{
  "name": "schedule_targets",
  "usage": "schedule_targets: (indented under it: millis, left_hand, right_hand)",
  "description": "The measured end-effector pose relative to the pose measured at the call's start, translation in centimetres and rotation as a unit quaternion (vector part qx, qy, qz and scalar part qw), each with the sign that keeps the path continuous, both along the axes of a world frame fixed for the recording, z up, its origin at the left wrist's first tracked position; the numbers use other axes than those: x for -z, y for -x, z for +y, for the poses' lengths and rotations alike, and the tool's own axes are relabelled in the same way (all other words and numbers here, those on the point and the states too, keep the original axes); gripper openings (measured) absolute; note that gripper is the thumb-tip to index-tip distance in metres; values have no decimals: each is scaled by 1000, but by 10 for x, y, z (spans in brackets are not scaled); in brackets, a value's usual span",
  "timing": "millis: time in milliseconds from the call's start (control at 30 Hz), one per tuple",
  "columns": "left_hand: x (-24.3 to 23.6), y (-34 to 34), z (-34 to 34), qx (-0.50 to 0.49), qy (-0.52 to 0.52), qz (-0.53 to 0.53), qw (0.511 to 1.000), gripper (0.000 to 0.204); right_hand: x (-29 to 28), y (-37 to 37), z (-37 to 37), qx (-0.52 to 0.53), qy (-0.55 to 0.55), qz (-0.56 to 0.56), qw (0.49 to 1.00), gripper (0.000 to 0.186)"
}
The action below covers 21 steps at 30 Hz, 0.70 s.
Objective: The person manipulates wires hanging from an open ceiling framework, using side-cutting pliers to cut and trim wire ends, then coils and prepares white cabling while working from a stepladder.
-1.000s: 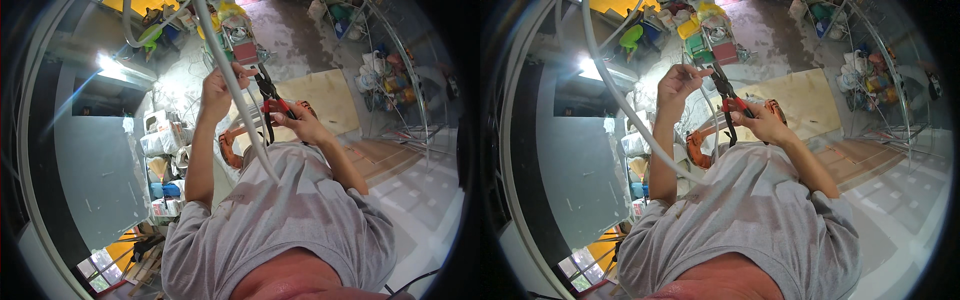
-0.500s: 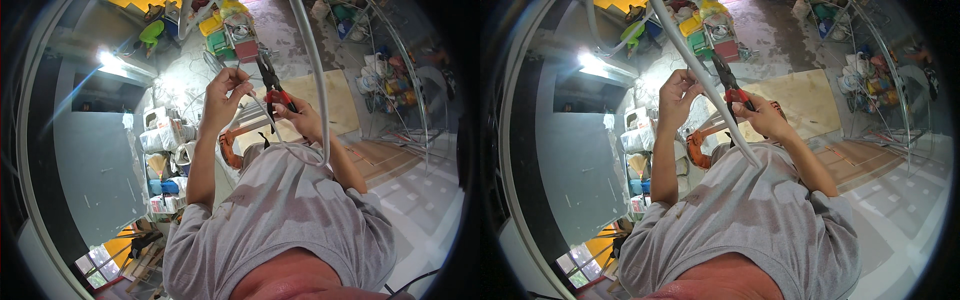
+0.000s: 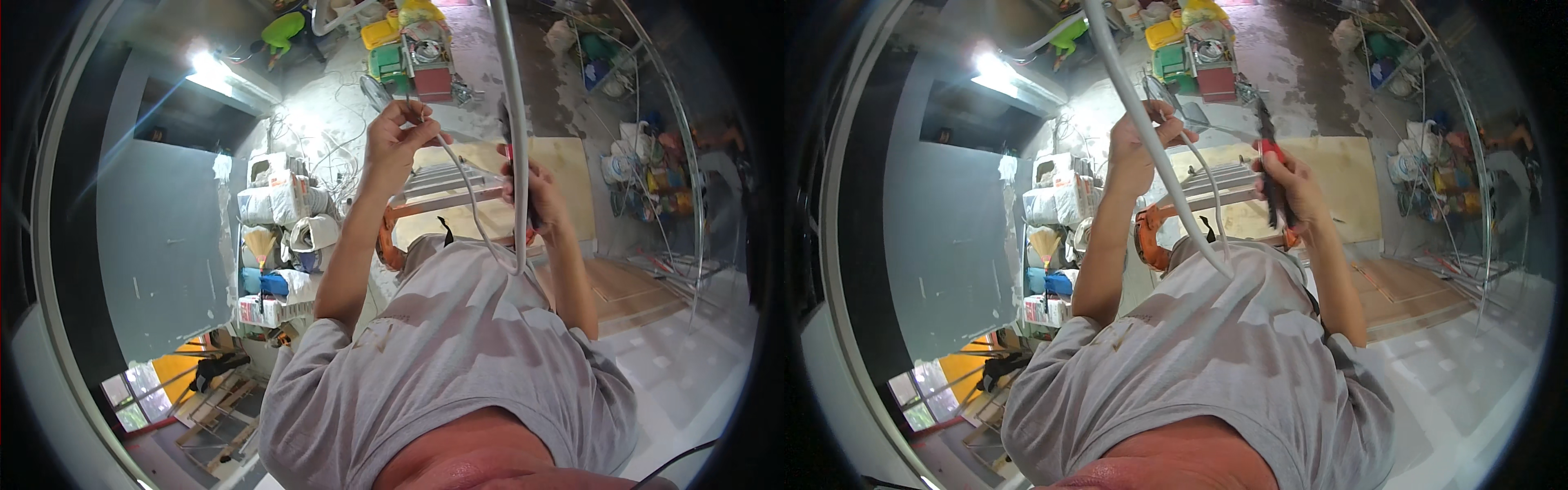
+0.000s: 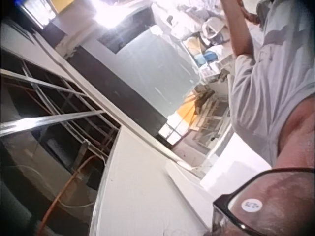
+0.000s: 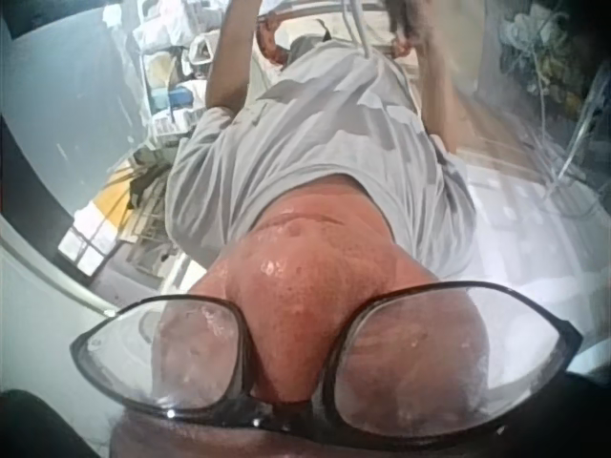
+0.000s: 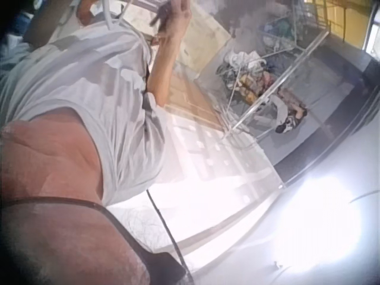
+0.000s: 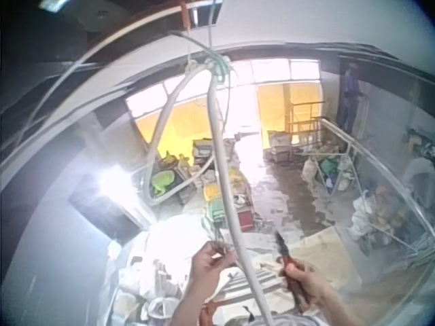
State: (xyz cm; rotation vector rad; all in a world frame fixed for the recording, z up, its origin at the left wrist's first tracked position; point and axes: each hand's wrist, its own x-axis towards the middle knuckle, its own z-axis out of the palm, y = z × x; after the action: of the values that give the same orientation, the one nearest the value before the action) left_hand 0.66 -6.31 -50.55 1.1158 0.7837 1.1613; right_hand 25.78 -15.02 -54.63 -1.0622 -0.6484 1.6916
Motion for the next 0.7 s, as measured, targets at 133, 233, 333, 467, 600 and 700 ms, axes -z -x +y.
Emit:
schedule_targets:
  millis: [133, 233, 333, 467, 600, 700]
  left_hand:
    - [1, 2, 2, -3, 29, -30, 999, 19]
    - [0, 3, 3, -25, 51, 8, 998, 21]
    - [4, 1, 6, -25, 38, -18, 999, 23]
    - [15, -6, 13, -24, 44, -22, 999, 27]
    - [18, -10, 17, -33, 27, -23, 999, 25]
    - [16, -12, 21, -29, -4, -12, 1000, 24]
  right_hand:
    - [23, -20, -5, 2, 47, 246, 968, 58]
    - [12, -20, -13, -62, 30, 427, 901, 57]
    - [1, -14, -19, -32, 76, 247, 966, 62]
    - [13, -8, -22, -47, 58, 174, 982, 65]
    - [-9, 4, -26, -118, -10, 12, 993, 47]
    - [-6, 6, -29, -149, -112, -154, 970, 41]
